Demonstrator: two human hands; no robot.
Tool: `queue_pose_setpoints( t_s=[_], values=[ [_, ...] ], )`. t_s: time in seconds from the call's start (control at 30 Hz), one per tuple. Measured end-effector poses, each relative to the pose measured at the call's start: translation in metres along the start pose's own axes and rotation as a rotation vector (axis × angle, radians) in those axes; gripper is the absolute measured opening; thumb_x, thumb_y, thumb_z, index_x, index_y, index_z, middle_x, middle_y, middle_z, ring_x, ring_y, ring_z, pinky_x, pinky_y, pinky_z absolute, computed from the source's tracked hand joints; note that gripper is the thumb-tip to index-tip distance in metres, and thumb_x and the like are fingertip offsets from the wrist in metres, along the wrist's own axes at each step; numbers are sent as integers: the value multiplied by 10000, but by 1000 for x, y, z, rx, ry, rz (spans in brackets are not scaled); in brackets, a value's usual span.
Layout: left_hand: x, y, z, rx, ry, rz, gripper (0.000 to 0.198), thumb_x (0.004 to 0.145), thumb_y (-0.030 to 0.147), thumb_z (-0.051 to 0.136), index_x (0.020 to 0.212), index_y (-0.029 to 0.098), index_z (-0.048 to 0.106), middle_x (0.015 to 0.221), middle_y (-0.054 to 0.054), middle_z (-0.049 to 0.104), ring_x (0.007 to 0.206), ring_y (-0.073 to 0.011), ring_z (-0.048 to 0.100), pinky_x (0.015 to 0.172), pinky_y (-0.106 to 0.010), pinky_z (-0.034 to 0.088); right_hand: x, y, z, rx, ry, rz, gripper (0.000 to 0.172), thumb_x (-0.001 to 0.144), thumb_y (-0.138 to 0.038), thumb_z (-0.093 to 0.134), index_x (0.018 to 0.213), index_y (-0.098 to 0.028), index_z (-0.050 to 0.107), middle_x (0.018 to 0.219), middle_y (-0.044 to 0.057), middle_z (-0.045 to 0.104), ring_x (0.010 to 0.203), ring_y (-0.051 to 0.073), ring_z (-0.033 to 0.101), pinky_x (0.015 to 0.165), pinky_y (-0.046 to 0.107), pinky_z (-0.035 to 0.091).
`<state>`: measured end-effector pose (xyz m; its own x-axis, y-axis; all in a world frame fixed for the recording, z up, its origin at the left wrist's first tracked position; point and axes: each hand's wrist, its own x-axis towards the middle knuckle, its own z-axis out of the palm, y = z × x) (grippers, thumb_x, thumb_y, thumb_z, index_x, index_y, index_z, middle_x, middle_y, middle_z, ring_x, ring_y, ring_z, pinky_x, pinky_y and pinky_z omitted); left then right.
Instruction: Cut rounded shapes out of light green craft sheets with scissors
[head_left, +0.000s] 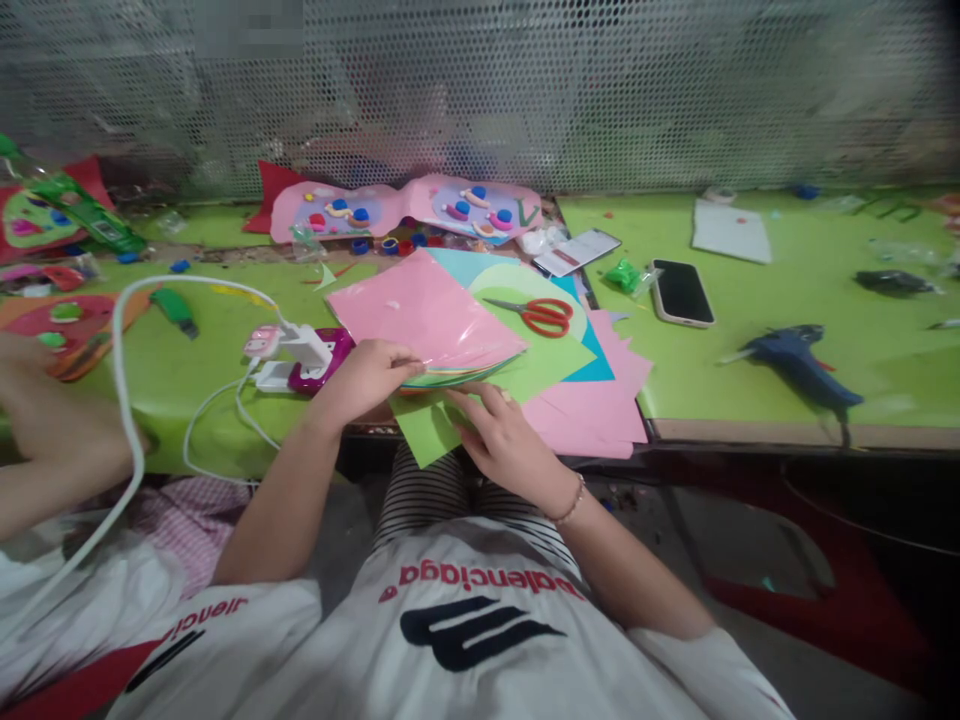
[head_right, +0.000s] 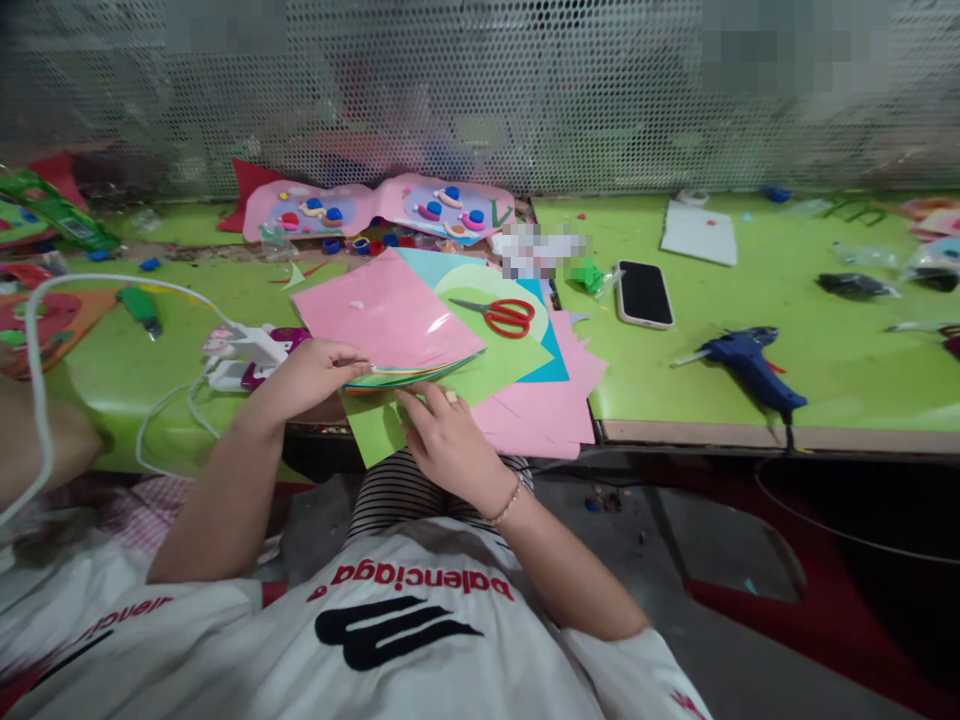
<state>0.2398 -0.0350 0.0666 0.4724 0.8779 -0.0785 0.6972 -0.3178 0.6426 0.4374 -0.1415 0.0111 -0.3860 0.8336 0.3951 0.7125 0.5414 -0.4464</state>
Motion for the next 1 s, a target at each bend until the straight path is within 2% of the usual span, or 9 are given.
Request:
queue_pose_setpoints(
  t_s=[0.27,0.5,0.77,1.0],
  values=[
    [1,-1,0,9,-1,13,258,821,386,572,812,177,723,887,-48,744,814,-193,651,702,-280,452,0,0,0,-10,-5,3,404,943,-164,440,1342,-100,456,1255,185,506,1148,293,470,936,488,457],
    [-5,6,2,20,-33,61,215,829,324,569,858,185,731,893,-46,748,820,-193,663,703,-280,450,3,1,-1,-52,-31,29,407,929,-129,416,1329,-96,481,1219,192,496,1105,296,468,915,498,467],
    [-14,14,9,264,6,149,234,804,383,617,785,166,703,752,-49,704,673,-166,592,612,-265,387,5,2,0,-46,-19,15,418,919,-96,401,1330,-90,477,1214,185,494,1141,291,452,949,483,453],
    [-16,17,9,393,-12,236,230,875,269,524,732,149,659,723,-45,666,672,-160,579,615,-274,356,6,4,1,-15,10,-14,432,900,-74,414,1328,-92,467,1223,178,502,1134,284,462,950,483,454]
  ],
)
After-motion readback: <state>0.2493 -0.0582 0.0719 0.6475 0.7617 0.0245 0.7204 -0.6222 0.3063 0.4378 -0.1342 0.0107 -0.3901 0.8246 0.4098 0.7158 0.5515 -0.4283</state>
